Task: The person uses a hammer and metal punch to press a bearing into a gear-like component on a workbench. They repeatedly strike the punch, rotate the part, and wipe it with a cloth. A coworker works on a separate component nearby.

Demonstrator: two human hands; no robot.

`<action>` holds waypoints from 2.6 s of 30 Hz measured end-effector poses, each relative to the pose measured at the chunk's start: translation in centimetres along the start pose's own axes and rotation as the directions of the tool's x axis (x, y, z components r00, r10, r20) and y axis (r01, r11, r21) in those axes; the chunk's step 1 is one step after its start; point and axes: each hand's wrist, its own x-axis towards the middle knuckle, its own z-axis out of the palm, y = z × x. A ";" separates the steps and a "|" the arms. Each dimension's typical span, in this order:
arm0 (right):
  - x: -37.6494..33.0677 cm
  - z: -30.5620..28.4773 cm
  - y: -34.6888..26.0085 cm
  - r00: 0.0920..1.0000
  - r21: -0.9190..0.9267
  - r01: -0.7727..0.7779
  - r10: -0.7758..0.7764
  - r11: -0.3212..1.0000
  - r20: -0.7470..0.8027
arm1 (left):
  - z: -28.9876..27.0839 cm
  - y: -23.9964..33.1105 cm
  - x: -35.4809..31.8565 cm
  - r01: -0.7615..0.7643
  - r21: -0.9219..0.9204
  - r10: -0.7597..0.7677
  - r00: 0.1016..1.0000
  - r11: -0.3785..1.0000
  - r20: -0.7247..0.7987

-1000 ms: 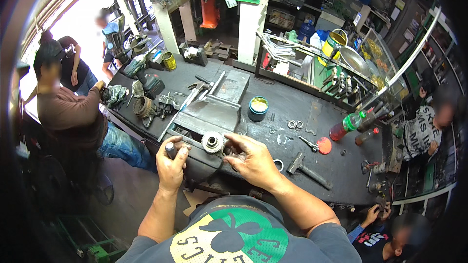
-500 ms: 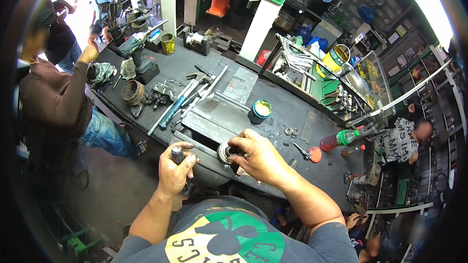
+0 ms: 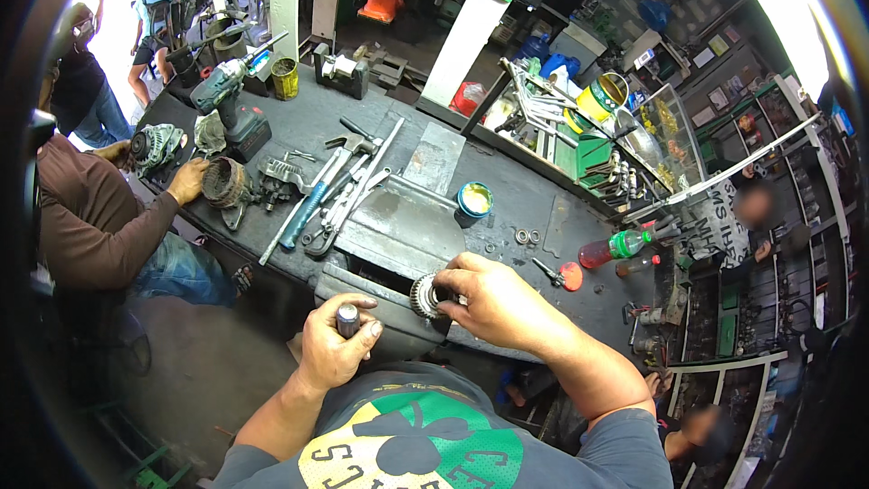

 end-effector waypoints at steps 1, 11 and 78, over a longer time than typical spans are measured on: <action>-0.1 0.3 -0.1 1.000 0.001 -0.019 0.019 1.000 -0.007 | -0.1 0.0 0.1 -0.003 0.004 0.003 1.000 1.000 0.008; 0.0 1.2 -0.9 0.996 -0.034 -0.072 0.070 0.997 -0.049 | -0.6 -0.2 0.1 -0.004 0.042 0.002 0.999 0.999 0.041; -21.0 10.4 13.3 0.723 0.752 -0.063 0.549 0.656 -0.419 | 5.8 9.4 7.8 -0.395 -0.441 0.517 0.832 0.806 0.200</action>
